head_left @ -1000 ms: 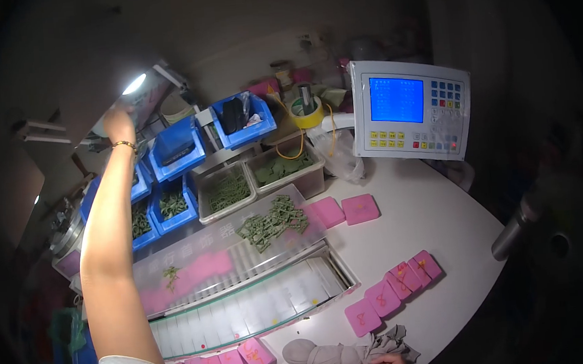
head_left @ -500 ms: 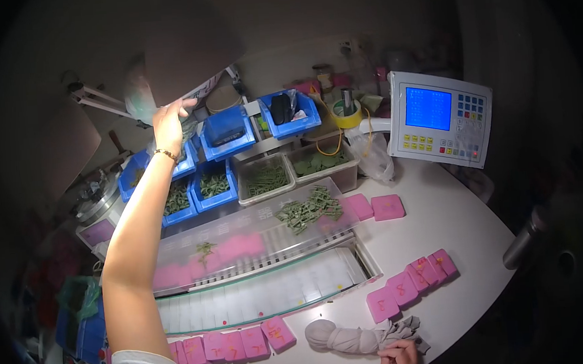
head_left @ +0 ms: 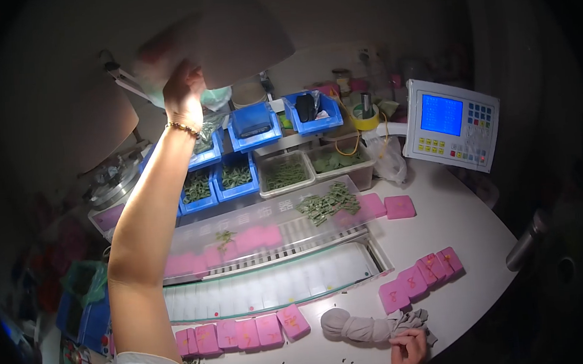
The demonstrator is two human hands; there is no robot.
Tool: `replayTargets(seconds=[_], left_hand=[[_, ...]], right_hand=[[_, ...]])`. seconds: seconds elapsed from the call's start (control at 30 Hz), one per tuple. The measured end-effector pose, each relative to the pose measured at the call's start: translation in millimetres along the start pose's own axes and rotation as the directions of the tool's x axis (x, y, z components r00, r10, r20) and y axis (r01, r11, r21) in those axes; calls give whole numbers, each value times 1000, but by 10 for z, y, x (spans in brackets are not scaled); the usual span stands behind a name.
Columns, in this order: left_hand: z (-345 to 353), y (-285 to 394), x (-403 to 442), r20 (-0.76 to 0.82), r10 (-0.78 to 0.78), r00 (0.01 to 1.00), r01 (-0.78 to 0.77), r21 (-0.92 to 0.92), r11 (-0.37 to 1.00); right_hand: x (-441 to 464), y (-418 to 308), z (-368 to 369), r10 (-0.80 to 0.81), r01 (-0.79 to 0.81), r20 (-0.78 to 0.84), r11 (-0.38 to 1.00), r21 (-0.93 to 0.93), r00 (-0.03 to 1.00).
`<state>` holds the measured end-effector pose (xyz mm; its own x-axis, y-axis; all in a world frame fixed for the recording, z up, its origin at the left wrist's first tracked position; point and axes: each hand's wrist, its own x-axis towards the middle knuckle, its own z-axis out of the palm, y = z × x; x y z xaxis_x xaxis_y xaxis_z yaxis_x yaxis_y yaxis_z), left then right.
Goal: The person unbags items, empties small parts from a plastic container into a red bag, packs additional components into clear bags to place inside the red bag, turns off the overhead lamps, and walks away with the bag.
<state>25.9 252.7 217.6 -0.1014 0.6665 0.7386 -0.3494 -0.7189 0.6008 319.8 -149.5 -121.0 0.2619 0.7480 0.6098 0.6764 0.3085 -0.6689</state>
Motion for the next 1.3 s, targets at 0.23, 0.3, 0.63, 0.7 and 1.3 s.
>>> replayTargets(seconds=[0.23, 0.3, 0.63, 0.7, 1.3], left_hand=[[287, 236, -247, -2, -110, 994, 110, -67, 992], [321, 279, -316, -68, -126, 990, 121, -69, 990], [76, 419, -680, 26, -125, 992, 127, -221, 967], [83, 433, -794, -7, -116, 993, 109, -296, 949], [-157, 1220, -2508, 326, -178, 929, 365, -712, 600]], right_hand=[[-18, 17, 9, 4, -4, -2, 1000, -17, 1000], [-24, 14, 5, 0, 0, -2, 1000, -20, 1000], [-79, 76, 64, -41, 40, -7, 999, -37, 999], [-111, 99, 94, 4, -4, -16, 1000, 1, 1000], [-94, -1, 60, -134, 133, -25, 991, -19, 991]])
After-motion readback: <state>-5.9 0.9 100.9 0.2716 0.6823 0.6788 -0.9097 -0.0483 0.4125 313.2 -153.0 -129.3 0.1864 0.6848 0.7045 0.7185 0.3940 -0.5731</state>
